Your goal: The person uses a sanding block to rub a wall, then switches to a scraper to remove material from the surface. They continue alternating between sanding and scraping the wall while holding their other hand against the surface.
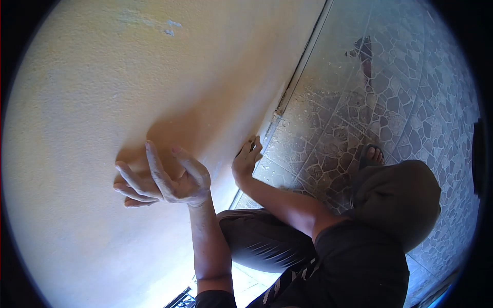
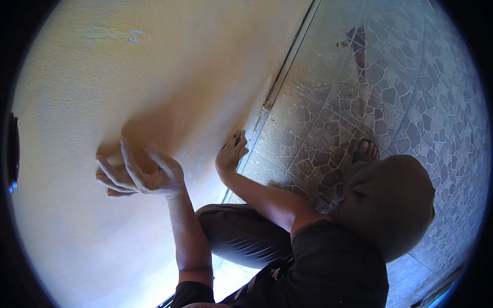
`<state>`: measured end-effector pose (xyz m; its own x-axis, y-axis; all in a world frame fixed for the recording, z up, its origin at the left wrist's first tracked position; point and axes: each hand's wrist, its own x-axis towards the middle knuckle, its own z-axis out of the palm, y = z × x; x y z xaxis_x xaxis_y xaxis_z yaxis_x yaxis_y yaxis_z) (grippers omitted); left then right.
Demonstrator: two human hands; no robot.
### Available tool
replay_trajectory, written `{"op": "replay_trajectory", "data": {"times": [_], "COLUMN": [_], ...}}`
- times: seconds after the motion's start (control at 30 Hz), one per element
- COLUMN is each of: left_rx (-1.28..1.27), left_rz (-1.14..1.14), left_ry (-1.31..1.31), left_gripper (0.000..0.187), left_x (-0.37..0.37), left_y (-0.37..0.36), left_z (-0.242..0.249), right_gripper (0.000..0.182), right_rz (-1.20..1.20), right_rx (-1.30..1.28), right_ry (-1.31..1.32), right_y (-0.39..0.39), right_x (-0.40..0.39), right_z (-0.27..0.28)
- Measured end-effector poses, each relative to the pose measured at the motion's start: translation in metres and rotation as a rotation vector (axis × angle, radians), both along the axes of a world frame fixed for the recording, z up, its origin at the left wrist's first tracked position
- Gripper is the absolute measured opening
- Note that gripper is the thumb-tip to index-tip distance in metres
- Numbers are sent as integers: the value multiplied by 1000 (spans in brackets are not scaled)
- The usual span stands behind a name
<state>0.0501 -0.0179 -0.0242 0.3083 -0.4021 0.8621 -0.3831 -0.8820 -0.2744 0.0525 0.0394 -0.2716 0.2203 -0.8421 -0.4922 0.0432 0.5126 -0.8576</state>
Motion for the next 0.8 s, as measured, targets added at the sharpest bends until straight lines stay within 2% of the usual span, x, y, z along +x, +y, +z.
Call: {"op": "replay_trajectory", "data": {"times": [0.03,0.1,0.17,0.23,0.3,0.33,0.37,0.43,0.5,0.53,0.6,0.63,0.67,0.7,0.73,0.77,0.8], "left_rx": [5,19,15,52,12,-30,-37,-28,-7,9,18,18,4,2,21,41,139], "left_rz": [32,22,6,-97,-49,-7,-15,-20,-12,-7,-34,-66,-12,-5,-63,-122,-104], "left_ry": [-15,43,89,116,170,217,206,208,222,232,249,259,277,283,266,245,220], "left_gripper": [42,42,42,38,41,44,44,44,44,44,44,43,43,43,43,42,43], "left_x": [0,-4,-7,-8,-17,-17,-14,-11,-11,-13,-14,-13,-17,-17,-12,-7,-4], "left_y": [0,2,6,11,9,5,1,-5,-6,-4,-1,-1,-3,-1,2,5,8], "left_z": [0,1,3,5,3,3,4,4,2,1,4,5,5,3,2,0,-5], "right_gripper": [49,44,40,37,39,39,41,44,38,38,26,20,15,12,11,13,15], "right_rz": [3,80,38,-12,47,154,183,134,505,508,40,78,184,272,292,133,181], "right_rx": [9,351,74,-473,-665,-745,-815,-954,-205,-192,123,83,43,-519,-419,-675,-720], "right_ry": [6,-50,-354,-262,-182,-224,-204,-325,-217,-213,200,-95,-208,-108,-410,-339,-368], "right_y": [-10,-58,-145,-179,-162,-145,-115,-98,-120,-118,-118,-116,-105,-99,-96,-85,-89], "right_x": [4,20,35,62,48,30,18,7,-4,4,23,20,11,-2,-9,-7,-4], "right_z": [-1,4,53,70,100,108,92,43,-4,-6,11,29,65,93,126,137,121]}}
